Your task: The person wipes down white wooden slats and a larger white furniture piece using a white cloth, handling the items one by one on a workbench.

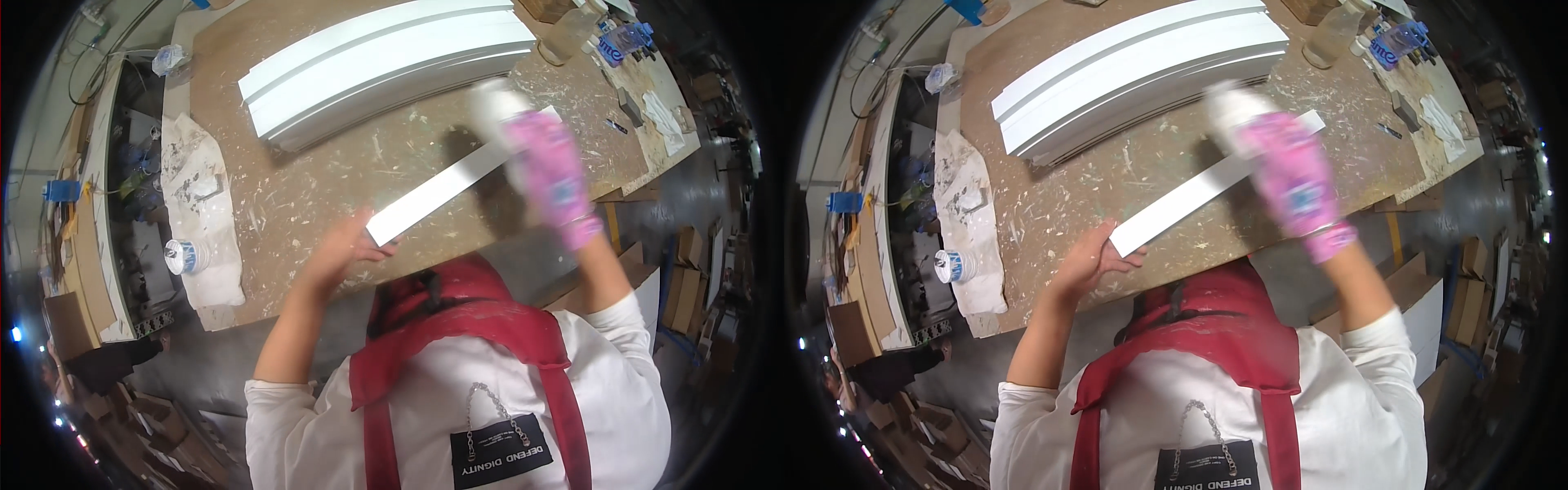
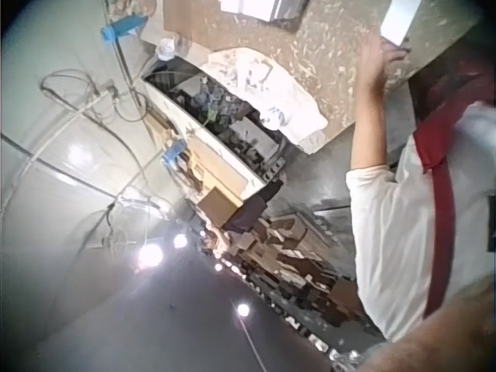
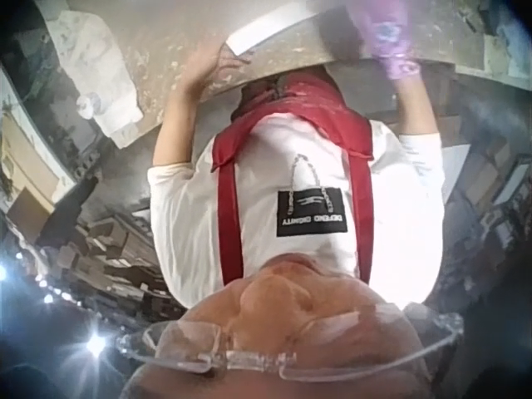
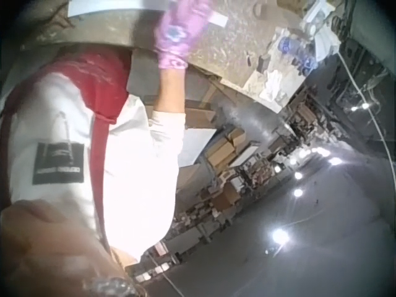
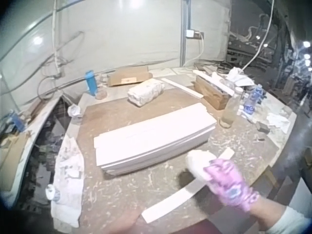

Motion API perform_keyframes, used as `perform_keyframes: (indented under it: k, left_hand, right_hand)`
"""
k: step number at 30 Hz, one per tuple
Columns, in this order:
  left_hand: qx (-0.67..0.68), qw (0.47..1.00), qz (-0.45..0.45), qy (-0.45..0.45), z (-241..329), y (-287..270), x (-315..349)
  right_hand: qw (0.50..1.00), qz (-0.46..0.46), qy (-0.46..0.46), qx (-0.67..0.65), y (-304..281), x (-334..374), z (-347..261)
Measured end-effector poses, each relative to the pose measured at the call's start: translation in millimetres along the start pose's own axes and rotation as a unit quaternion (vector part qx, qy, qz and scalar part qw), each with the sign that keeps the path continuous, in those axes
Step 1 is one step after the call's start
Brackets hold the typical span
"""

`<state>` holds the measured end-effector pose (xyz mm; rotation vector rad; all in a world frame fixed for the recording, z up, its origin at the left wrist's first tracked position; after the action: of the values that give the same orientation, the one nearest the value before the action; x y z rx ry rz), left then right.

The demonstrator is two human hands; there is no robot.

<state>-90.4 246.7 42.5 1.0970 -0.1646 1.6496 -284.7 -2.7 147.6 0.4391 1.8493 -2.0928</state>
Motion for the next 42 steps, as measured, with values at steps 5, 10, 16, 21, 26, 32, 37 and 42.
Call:
perform_keyframes:
  k: [5,10,16,21,26,32,37,42]
  left_hand:
    - [0.086,0.993,0.047,0.066,-2,23,-2]
    - [0.034,0.999,-0.003,-0.017,-28,3,-4]
    - [0.097,0.994,0.040,-0.043,-16,7,-11]
    - [0.067,0.992,0.108,-0.009,-10,13,-7]
    - [0.003,0.993,0.110,-0.035,-7,18,-4]
    - [0.061,0.988,0.124,0.066,14,34,3]
    - [0.116,0.973,0.101,0.171,43,20,45]
    - [0.254,0.911,0.052,0.322,61,-5,74]
  right_hand:
    - [0.962,-0.032,-0.074,-0.263,46,-48,-135]
    - [0.988,-0.066,0.120,-0.073,79,49,23]
    - [0.967,-0.254,-0.034,0.002,26,-29,-54]
    - [0.862,-0.083,0.229,-0.445,68,17,-85]
    - [0.951,-0.126,0.261,0.104,51,131,90]
    - [0.839,0.175,0.507,-0.090,19,238,204]
    - [0.916,-0.064,0.309,0.248,60,190,178]
    - [0.983,-0.012,0.012,-0.182,101,28,-34]
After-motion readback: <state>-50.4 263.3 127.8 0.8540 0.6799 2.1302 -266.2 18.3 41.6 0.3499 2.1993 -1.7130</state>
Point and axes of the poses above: each hand's wrist, its own x-axis away from the middle knuckle, its own y-axis out of the palm, z = x × y, the point moved 2 cm from there along -x, towards the middle knuckle, and after that the axes turned 13 degrees about -y, right-handed, at the moved point
